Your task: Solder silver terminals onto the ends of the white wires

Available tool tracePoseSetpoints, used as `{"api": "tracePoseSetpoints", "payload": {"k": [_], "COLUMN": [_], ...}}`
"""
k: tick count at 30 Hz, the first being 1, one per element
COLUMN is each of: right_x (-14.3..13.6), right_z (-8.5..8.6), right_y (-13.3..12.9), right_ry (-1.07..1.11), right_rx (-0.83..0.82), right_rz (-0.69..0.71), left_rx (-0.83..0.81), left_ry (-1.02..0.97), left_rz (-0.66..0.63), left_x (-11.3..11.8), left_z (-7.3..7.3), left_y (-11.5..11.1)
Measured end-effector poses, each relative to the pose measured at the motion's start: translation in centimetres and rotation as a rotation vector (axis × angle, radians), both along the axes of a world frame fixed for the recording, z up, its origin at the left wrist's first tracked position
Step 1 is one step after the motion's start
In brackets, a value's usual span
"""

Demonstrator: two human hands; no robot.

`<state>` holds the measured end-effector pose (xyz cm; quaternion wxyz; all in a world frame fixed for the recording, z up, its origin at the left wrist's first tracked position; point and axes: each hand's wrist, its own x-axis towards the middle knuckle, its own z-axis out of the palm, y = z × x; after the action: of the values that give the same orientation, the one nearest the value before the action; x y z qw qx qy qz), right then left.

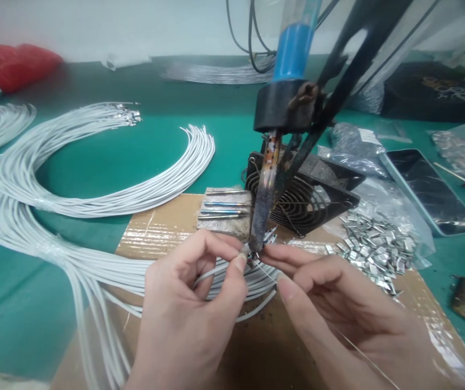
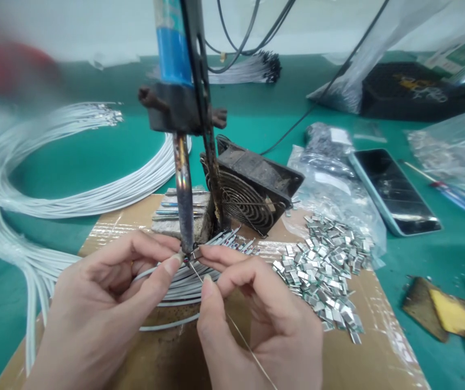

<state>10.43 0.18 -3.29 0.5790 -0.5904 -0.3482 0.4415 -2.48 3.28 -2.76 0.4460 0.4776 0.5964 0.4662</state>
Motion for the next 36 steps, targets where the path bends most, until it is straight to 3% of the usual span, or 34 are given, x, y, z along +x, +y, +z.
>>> {"api": "tracePoseSetpoints", "payload": {"k": [13, 26, 31, 36], "right_x": [1.1, 0.2, 0.9, 0.4], "right_z": [-0.9, -0.2, -0.5, -0.4], "right_y": [0.0, 0.0, 0.1, 0.0], "right_ry": [-0.048, 0.015, -0.007, 0.009], "right_rx": [0.059, 0.008, 0.044, -0.016], "right_rz": [0.075, -0.019, 0.081, 0.003], "left_rx": [-0.023, -0.009, -0.025, -0.036], "left_ry": [-0.013, -0.004, -0.003, 0.014], "left_rz": [-0.002, 0.007, -0.004, -0.003], "left_x": [0.0, 0.1, 0.2, 0.2], "left_z": [-0.1, 0.1, 0.1, 0.1], "left_y": [-0.2, -0.1, 0.0, 0.0]}}
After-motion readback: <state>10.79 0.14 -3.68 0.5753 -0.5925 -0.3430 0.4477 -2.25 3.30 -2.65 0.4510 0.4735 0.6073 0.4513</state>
